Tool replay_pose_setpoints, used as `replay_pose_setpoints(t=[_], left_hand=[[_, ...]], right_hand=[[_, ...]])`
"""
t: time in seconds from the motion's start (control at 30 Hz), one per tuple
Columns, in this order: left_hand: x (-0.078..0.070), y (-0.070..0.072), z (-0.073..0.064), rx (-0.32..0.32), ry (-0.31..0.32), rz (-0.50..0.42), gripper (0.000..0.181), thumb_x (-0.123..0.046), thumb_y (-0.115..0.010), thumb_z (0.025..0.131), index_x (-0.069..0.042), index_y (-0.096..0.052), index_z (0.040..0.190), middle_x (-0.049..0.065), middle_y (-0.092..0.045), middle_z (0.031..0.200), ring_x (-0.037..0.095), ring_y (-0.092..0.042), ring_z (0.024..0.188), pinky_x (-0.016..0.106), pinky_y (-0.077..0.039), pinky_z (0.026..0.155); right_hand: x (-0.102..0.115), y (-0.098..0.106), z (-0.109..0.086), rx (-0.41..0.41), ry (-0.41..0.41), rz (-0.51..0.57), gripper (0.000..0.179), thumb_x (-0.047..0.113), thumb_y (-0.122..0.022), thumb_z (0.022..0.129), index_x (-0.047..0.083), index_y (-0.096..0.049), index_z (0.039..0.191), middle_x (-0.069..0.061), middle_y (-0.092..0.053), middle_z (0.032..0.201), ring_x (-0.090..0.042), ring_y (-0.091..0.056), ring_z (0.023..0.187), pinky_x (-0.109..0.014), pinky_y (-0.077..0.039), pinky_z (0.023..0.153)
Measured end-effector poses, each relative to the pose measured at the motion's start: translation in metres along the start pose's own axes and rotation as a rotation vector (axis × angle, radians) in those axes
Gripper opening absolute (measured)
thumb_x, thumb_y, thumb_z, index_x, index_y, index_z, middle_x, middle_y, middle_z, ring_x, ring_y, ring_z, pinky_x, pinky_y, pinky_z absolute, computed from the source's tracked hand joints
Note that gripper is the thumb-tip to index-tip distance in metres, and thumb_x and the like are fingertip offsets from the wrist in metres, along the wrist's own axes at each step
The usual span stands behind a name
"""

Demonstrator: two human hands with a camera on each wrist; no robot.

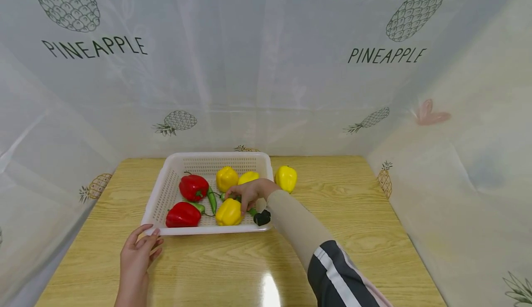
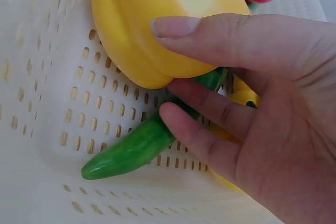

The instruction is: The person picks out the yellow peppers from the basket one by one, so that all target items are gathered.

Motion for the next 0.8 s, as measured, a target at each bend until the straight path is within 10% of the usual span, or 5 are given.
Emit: replay_pose_setpoints(t=[0.8], left_hand=[[-0.0016, -0.0013, -0.0037, 0.002, -0.012, 0.000, 0.032, -0.018, -0.069, 0.092, -0.015, -0.055, 0.121, -0.006, -0.069, 0.076, 0.008, -0.067, 0.067, 0.024, -0.056, 0.058]], right_hand=[[0.0033, 0.0014, -0.0056, 0.003, 0.039, 0.062, 0.061, -0.004, -0.080, 0.077, 0.016, -0.050, 0.127, -0.003, -0.054, 0.124, -0.016, -0.058, 0.098, -0.035, -0.051, 0.088]])
Point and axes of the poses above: each hand's wrist, its own z-axis towards the middle knuckle, its own y-axis out of the back of the hand, x = y × z, the point moved 10 cm from there along z, towards the middle knuckle
